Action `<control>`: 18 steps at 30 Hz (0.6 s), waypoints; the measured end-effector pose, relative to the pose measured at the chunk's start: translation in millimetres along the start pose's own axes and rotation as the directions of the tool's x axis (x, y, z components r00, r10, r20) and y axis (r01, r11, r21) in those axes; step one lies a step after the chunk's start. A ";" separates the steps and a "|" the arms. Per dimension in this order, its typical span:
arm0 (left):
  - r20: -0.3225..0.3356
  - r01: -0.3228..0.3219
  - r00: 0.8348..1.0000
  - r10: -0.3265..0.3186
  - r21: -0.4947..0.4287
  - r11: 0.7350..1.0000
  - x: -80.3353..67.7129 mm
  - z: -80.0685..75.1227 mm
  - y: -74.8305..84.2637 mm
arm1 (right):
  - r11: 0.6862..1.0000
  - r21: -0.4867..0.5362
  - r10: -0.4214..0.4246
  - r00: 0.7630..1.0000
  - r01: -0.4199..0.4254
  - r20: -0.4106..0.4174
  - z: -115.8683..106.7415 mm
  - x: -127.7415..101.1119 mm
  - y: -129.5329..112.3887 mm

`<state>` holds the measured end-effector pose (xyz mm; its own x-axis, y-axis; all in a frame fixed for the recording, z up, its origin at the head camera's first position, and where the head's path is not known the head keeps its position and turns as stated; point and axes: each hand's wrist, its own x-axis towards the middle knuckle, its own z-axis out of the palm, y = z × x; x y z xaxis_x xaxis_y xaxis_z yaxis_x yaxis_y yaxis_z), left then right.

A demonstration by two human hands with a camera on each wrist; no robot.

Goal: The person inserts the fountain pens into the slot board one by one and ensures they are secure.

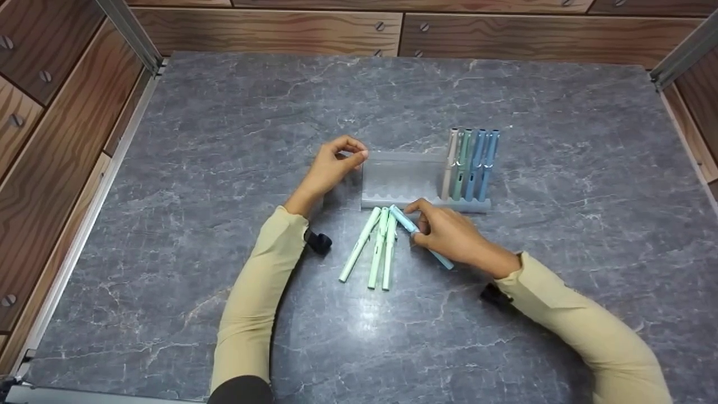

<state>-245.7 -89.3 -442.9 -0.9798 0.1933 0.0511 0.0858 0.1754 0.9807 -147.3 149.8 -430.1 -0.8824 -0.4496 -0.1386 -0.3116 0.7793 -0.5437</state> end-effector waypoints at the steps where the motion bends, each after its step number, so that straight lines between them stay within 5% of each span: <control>1: -0.001 0.000 1.000 0.000 -0.003 1.000 0.1 0.1 -0.2 | 1.000 -0.002 0.005 1.000 -0.005 0.000 -0.1 0.1 -0.2; 18: 0.001 -0.005 1.000 0.005 0.007 1.000 0.5 -0.1 -1.2 | 0.997 -0.075 0.031 0.999 -0.030 0.011 -1.3 3.2 -2.7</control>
<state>-246.4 -89.6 -444.0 -0.9792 0.1953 0.0554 0.0916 0.1811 0.9792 -149.8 146.9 -428.0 -0.8878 -0.4301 -0.1639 -0.3110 0.8230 -0.4754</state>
